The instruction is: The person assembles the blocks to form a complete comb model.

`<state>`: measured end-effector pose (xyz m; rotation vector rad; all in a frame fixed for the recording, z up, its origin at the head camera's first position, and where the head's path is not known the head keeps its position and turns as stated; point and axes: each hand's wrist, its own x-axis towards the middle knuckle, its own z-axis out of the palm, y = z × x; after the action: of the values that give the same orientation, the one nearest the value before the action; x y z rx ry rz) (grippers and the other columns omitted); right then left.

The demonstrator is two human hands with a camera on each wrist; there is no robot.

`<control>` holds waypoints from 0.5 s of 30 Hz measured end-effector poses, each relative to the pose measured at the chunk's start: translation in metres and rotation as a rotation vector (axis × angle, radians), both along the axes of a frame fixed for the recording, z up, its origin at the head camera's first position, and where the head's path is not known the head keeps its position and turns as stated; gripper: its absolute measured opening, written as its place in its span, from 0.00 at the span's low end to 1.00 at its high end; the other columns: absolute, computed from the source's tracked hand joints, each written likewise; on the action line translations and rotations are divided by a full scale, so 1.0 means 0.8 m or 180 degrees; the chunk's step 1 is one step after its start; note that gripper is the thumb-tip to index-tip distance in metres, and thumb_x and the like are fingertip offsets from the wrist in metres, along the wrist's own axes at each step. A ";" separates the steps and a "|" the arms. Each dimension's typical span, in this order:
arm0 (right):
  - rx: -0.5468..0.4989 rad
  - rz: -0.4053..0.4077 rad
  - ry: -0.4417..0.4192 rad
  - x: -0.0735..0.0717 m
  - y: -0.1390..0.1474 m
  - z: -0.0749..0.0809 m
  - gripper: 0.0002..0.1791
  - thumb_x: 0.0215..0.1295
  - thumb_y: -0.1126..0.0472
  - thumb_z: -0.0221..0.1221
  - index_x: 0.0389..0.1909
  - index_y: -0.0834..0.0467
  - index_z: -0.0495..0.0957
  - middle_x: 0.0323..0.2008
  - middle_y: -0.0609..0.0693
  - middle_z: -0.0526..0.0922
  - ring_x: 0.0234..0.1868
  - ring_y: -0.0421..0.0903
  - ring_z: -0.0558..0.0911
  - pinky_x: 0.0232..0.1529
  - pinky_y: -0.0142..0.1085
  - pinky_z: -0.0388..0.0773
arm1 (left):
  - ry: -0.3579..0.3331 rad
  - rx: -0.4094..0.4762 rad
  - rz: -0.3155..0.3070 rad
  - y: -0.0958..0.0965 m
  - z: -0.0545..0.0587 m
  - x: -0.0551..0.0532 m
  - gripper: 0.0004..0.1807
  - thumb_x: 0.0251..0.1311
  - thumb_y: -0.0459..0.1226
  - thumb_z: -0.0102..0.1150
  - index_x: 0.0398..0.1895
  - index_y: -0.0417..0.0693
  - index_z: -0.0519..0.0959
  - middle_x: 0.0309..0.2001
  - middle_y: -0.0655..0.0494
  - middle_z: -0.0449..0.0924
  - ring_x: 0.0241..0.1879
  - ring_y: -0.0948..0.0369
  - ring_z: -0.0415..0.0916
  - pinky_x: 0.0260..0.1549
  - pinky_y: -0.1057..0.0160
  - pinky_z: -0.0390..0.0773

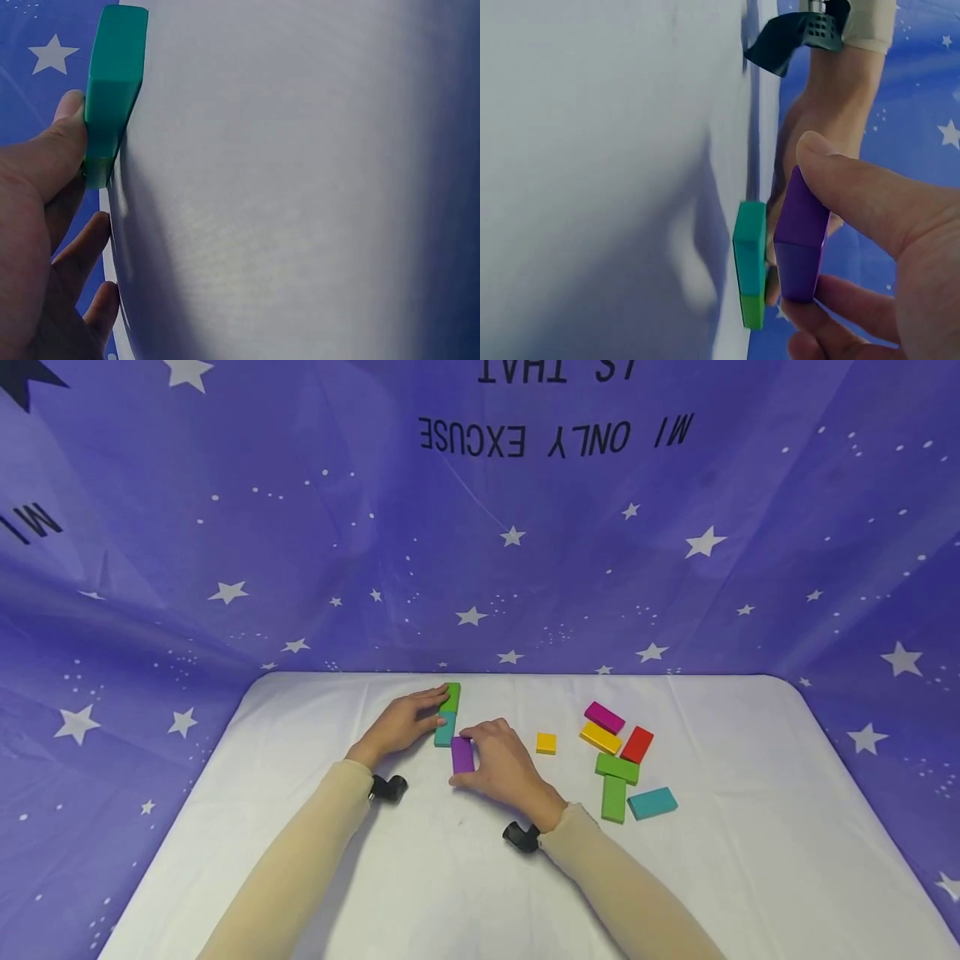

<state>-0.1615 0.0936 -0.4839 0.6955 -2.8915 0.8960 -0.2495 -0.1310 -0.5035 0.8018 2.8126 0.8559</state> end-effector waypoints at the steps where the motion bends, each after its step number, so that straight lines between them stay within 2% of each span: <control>1: 0.0011 -0.0005 -0.0021 -0.001 -0.003 -0.001 0.40 0.43 0.44 0.80 0.55 0.60 0.81 0.51 0.53 0.84 0.55 0.52 0.75 0.60 0.45 0.74 | -0.0006 0.0001 0.0000 0.000 0.000 0.000 0.29 0.68 0.45 0.62 0.70 0.47 0.72 0.74 0.58 0.64 0.73 0.53 0.61 0.73 0.50 0.58; 15: 0.0226 0.0000 -0.0104 -0.003 -0.034 -0.007 0.41 0.41 0.44 0.80 0.53 0.63 0.80 0.47 0.54 0.84 0.51 0.53 0.76 0.55 0.44 0.75 | -0.0066 0.0044 0.0005 0.000 0.000 -0.001 0.30 0.68 0.45 0.62 0.71 0.46 0.72 0.75 0.57 0.63 0.74 0.52 0.60 0.74 0.50 0.57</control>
<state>-0.1641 0.0665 -0.4896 0.6923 -2.9650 0.8161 -0.2500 -0.1310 -0.5036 0.7880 2.7928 0.8795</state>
